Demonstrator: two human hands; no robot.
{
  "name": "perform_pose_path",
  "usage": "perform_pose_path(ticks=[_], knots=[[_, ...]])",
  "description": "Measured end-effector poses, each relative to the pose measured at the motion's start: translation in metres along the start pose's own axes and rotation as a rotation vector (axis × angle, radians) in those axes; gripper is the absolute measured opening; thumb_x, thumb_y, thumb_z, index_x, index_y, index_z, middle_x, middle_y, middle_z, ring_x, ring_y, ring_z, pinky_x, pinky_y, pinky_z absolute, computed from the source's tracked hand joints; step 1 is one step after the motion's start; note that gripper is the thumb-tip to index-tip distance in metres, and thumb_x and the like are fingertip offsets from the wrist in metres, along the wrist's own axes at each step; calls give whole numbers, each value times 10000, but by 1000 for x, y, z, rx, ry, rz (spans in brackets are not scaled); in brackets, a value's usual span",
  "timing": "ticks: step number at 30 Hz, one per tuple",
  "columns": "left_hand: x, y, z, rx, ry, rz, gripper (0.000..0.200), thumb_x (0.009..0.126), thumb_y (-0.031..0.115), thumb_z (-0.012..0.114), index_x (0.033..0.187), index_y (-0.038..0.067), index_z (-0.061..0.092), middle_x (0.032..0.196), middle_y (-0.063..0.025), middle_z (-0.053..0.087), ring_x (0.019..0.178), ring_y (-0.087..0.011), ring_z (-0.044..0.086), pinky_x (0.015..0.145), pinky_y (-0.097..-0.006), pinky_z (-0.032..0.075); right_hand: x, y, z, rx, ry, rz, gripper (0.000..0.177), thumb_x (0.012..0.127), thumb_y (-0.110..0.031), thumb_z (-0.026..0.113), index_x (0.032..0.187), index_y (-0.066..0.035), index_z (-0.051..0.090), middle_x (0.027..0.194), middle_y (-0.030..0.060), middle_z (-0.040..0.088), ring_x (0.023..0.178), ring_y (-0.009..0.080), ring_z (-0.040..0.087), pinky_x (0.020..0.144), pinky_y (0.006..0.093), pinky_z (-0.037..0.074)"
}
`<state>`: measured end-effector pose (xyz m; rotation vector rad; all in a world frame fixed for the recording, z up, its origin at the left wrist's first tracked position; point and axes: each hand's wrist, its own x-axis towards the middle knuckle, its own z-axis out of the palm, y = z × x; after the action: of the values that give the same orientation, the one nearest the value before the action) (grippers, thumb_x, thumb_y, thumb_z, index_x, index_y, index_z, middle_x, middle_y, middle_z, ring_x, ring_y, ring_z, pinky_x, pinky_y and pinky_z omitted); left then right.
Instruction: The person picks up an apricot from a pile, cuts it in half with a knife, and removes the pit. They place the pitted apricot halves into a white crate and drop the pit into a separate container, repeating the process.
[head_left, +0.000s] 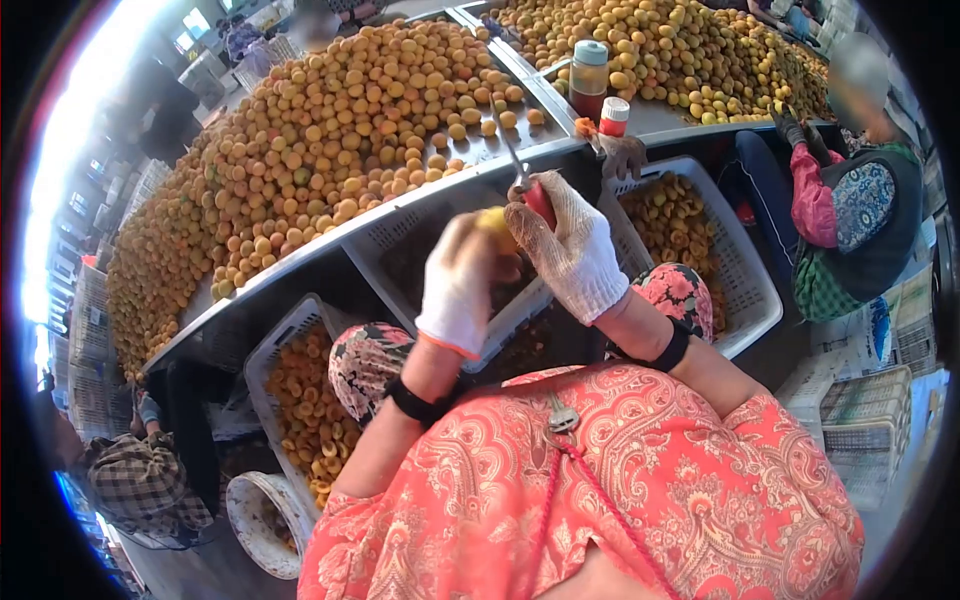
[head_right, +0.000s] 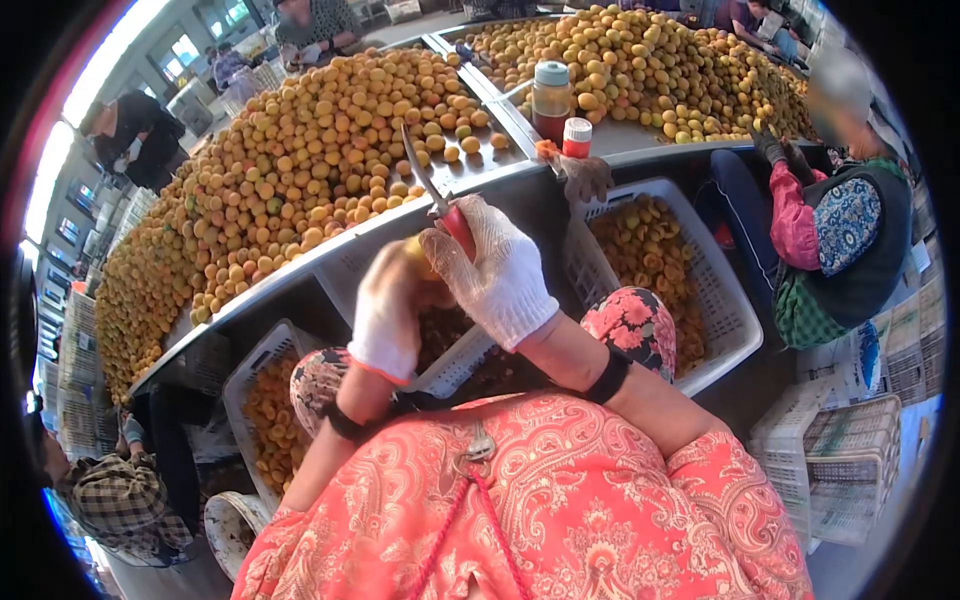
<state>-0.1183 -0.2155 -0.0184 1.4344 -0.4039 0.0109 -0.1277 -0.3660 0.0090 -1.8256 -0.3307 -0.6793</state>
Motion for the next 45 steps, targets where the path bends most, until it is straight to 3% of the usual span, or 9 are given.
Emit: perform_pose_path(ticks=[5, 19, 22, 24, 27, 32, 34, 37, 45], knots=[[-5, 17, 25, -62, 45, -59, 313, 1040, 224, 511, 1298, 58, 574, 785, 59, 521, 607, -15, 409, 525, -182, 316, 3, -4, 3, 60, -47, 232, 305, 933, -306, 684, 922, -24, 568, 761, 166, 607, 693, 348, 613, 638, 389, 488], [8, -6, 29, -338, 332, -541, 407, 1023, 530, 461, 1021, 150, 606, 679, 12, 592, 393, -115, 468, 329, -263, 348, 4, -4, 9, -18, 23, 224, 241, 912, -294, 638, 944, -56, 623, 871, 209, 649, 831, 416, 649, 732, 470, 505], [12, -21, 27, -394, 350, -370, 383, 1028, 447, 473, 1203, 132, 603, 889, -13, 660, 548, -130, 575, 380, -249, 390, 9, -6, 10, 18, -43, 363, 263, 908, -308, 619, 959, -52, 656, 928, 212, 661, 888, 415, 645, 798, 475, 505], [13, -19, 30, -403, 343, -319, 409, 1049, 421, 408, 1261, 120, 587, 1133, -49, 654, 943, -187, 660, 706, -295, 553, 8, -1, 15, 12, 4, 300, 267, 901, -305, 620, 968, -50, 666, 942, 208, 666, 917, 409, 646, 816, 472, 506], [16, -6, 35, -564, 179, -451, 461, 1044, 459, 380, 1294, 126, 579, 1275, -66, 619, 1175, -229, 607, 979, -394, 513, 6, 3, 18, -43, 62, 267, 229, 891, -275, 644, 924, -49, 647, 894, 200, 662, 881, 401, 652, 774, 463, 510], [20, 5, 42, -644, 175, -637, 580, 941, 662, 450, 1219, 181, 616, 1161, -49, 680, 1110, -261, 635, 970, -424, 520, 5, 13, 20, -119, 49, 136, 198, 870, -259, 659, 890, -67, 614, 827, 176, 651, 800, 391, 656, 693, 461, 526], [12, 43, 70, -667, 337, -722, 620, 991, 596, 437, 1406, 139, 488, 1403, -61, 542, 1320, -233, 477, 1160, -414, 332, 3, 13, 19, -216, -17, 101, 195, 846, -256, 669, 859, -80, 586, 807, 142, 634, 756, 365, 660, 653, 445, 533], [13, -22, 31, -735, 191, -739, 587, 940, 673, 438, 1228, 192, 615, 1184, -45, 672, 1109, -267, 634, 946, -437, 532, -1, 21, 16, -256, -51, 38, 195, 821, -249, 683, 863, -86, 583, 812, 128, 629, 733, 356, 662, 638, 439, 537], [-1, -21, 41, -699, 292, -969, 737, 843, 801, 479, 1268, 212, 598, 1241, -16, 655, 1126, -265, 636, 863, -441, 565, -6, 41, 12, -330, -163, -140, 244, 797, -310, 701, 855, -97, 596, 799, 115, 627, 669, 322, 665, 566, 444, 530]])
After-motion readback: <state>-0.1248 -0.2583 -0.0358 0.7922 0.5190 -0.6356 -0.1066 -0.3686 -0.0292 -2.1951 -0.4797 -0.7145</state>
